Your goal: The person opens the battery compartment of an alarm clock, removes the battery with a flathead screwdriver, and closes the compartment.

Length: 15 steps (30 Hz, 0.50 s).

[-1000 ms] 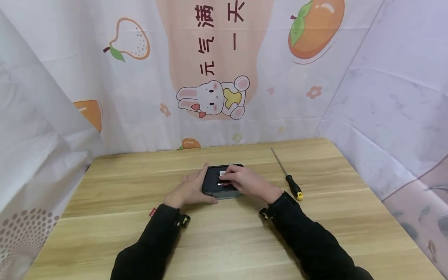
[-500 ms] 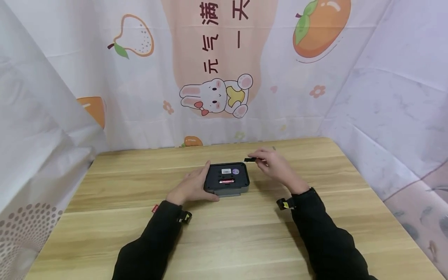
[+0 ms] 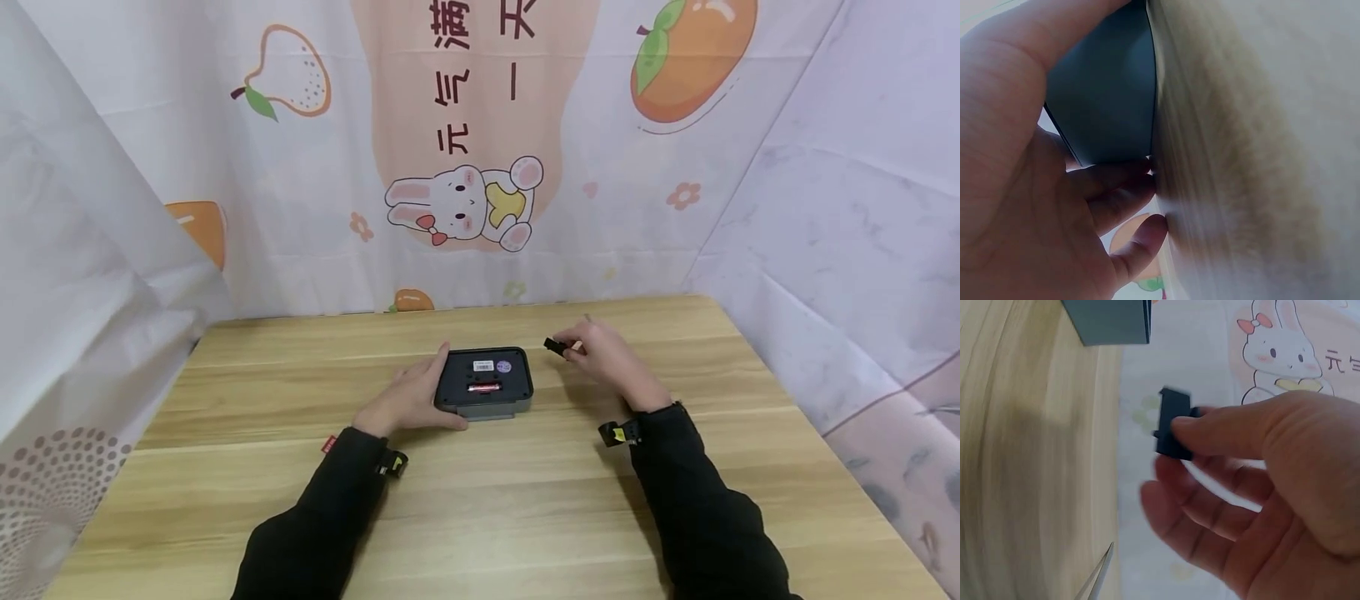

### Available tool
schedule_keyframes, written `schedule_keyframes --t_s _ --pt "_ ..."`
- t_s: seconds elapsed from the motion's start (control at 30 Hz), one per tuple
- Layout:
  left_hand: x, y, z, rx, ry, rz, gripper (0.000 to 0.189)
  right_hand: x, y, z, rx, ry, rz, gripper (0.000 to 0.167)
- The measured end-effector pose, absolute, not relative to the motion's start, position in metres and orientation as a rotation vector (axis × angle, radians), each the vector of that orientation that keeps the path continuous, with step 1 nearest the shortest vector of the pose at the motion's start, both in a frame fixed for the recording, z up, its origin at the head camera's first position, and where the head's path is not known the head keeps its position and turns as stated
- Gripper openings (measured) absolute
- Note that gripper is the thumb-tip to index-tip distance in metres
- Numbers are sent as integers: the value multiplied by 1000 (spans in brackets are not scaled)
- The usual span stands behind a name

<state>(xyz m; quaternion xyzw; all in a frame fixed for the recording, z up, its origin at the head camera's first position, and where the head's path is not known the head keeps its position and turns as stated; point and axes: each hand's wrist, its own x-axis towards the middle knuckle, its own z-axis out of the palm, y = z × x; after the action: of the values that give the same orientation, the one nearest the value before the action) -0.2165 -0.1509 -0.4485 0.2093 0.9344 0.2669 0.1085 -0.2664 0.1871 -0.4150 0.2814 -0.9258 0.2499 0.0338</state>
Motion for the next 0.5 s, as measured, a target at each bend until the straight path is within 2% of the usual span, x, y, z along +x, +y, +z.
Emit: schedule_keyframes --t_s 0.2,0.5 --pt "-217 -149 -446 649 2744 792 133 -267 194 -419 738 -2948 807 26" --pt "-217 -152 -447 609 2745 769 133 -268 191 -425 759 -3053 804 28"
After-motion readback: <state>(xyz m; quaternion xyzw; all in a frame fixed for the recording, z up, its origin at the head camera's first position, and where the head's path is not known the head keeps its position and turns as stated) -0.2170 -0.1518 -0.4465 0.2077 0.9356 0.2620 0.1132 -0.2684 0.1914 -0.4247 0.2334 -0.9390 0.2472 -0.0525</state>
